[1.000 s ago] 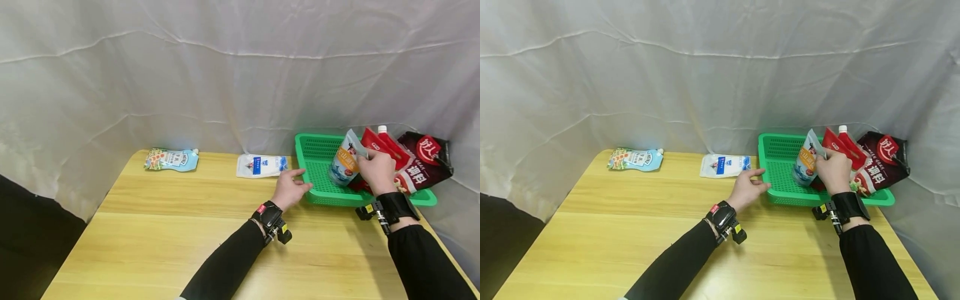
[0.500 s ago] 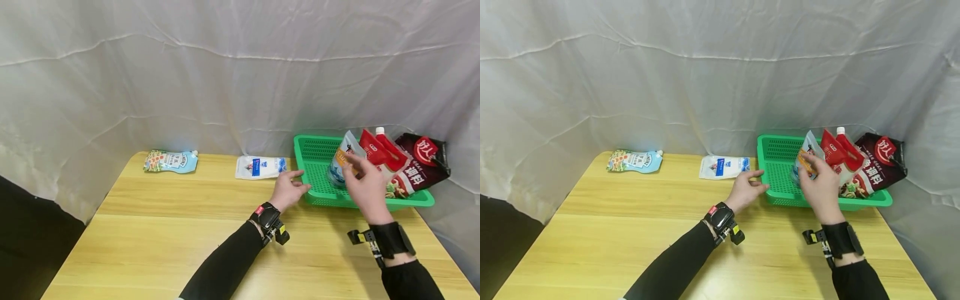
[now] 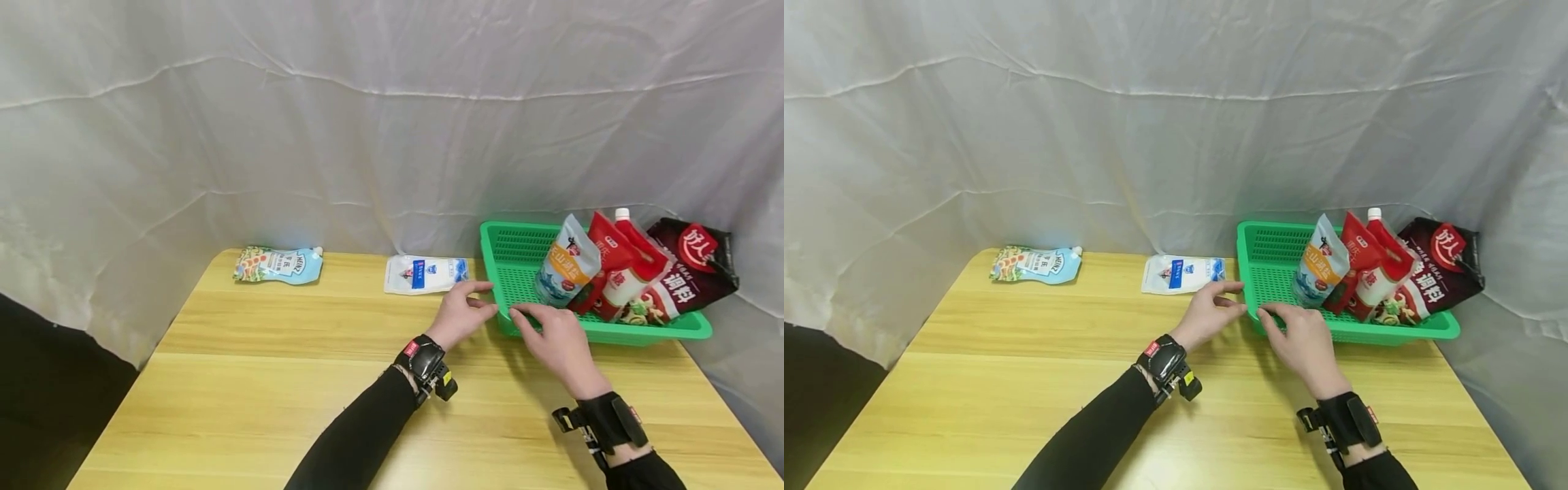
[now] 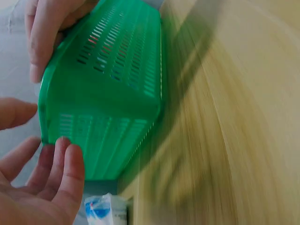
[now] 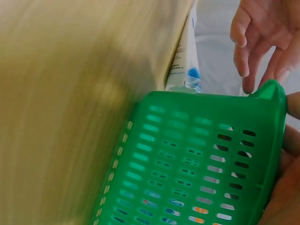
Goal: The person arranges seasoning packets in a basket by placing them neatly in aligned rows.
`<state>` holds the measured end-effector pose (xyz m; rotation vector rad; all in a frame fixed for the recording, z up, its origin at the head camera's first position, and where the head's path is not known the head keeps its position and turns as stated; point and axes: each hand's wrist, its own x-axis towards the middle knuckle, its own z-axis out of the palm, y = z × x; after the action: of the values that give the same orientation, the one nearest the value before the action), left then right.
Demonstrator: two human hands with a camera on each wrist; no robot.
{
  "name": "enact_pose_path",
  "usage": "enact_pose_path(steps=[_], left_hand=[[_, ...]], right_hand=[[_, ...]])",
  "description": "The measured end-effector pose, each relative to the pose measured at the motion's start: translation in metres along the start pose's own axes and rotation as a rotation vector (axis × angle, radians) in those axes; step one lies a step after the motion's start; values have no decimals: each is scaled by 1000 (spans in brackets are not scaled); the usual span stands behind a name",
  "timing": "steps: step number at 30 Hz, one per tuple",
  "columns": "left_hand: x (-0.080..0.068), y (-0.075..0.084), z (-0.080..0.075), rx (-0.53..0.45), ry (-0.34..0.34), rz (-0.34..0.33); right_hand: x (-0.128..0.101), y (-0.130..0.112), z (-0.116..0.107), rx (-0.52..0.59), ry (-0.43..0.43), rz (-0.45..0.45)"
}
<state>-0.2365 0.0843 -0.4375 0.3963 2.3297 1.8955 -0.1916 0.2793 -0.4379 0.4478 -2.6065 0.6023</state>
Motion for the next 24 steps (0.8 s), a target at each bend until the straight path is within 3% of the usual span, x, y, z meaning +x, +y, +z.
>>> enact_pose_path(steps=[5,13,18,24], left_hand=[[-1,-4,-10,118,-58,77],[13,0,-45,575,-36,250],[38,-4,-71,813,-22,228],[68,-21,-86,1037,-119,176]], right_hand=[[0,-1,5,-113,-33,-4],[2,-4,9,-156,6,21],[2,-4,10,-155,7,28],[1,-3,11,-151,6,31]])
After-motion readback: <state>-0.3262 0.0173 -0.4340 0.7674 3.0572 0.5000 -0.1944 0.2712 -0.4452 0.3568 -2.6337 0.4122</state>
